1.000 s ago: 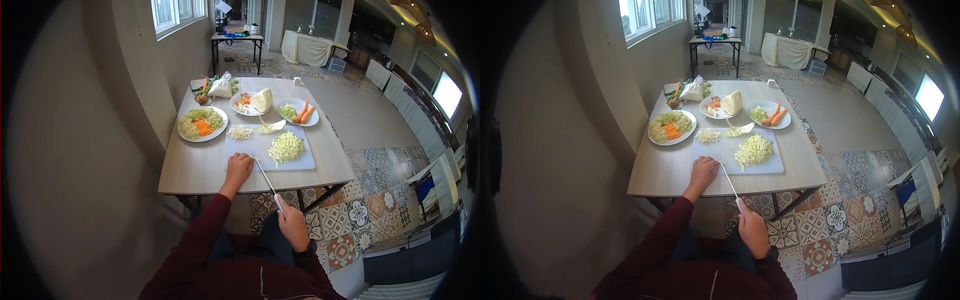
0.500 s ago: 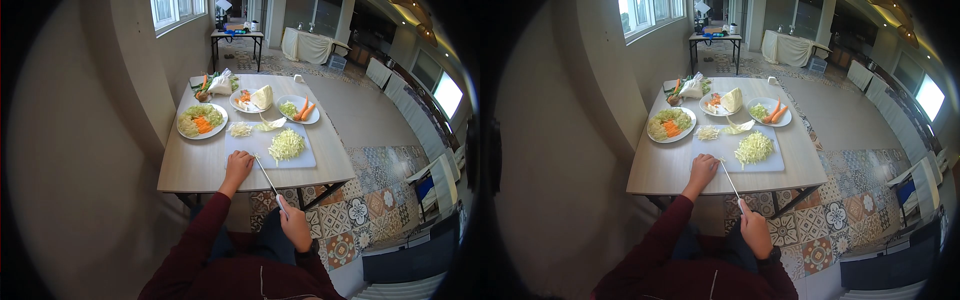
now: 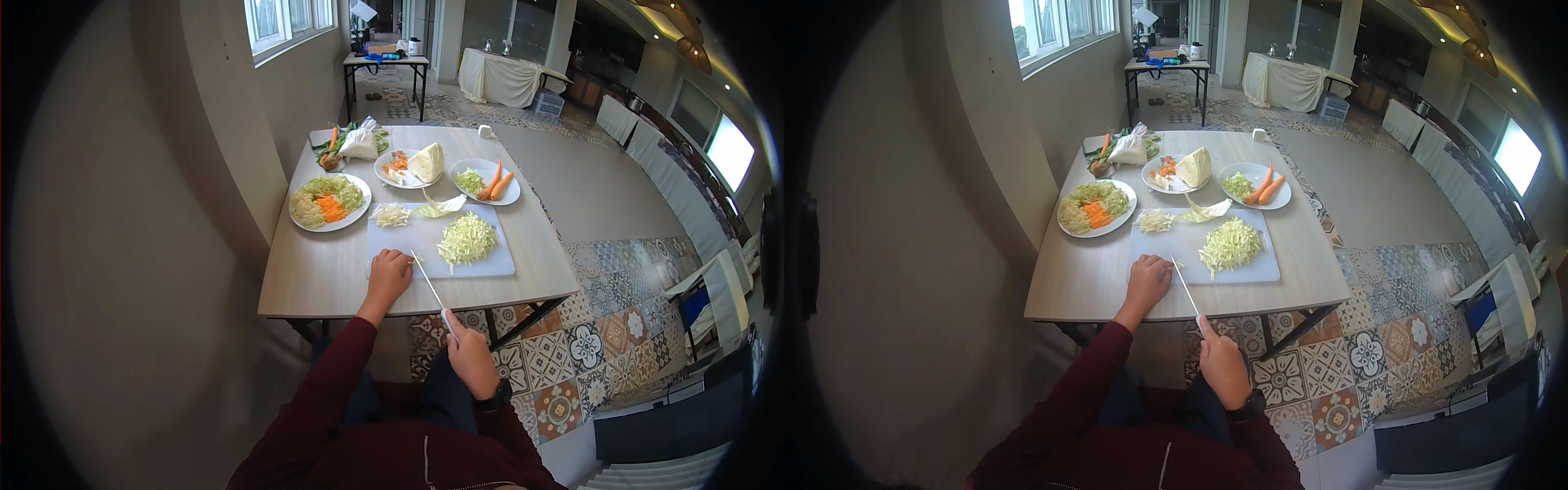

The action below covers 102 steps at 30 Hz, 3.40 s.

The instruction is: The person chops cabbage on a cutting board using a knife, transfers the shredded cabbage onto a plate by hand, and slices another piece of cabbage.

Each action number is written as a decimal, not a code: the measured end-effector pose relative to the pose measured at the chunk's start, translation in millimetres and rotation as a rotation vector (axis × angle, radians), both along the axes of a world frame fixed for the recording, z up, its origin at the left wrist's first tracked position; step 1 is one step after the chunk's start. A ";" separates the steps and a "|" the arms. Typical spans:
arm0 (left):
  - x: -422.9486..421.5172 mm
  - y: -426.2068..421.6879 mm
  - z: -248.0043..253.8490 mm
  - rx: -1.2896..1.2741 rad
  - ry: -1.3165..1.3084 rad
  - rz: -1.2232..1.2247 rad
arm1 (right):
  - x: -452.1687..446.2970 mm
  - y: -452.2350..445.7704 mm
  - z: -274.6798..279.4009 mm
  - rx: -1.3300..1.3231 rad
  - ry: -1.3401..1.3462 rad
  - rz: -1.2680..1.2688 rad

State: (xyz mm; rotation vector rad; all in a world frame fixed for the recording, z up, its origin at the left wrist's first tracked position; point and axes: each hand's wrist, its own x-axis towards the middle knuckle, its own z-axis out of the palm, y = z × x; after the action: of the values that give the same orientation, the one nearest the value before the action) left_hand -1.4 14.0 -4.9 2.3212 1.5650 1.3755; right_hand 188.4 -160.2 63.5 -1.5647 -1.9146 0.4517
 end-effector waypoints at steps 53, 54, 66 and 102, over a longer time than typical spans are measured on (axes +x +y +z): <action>-1.2 -0.2 1.5 -0.008 -0.042 -0.009 | -17.5 -0.3 -1.0 -0.032 -0.068 0.001; -1.9 -0.5 1.9 -0.009 -0.037 -0.011 | -18.5 6.1 -6.6 -0.019 -0.064 0.007; -2.4 1.2 -1.4 -0.029 -0.066 -0.011 | -10.8 -0.3 -7.1 -0.007 0.016 -0.003; -2.2 -1.7 1.9 -0.044 -0.074 0.066 | 1.6 -26.3 17.3 0.000 0.123 -0.015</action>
State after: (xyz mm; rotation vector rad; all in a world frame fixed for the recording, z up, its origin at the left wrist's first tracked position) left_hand -3.6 12.3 -3.0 2.1864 1.6476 1.4081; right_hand 190.0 -186.4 80.8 -1.5145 -1.8083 0.5296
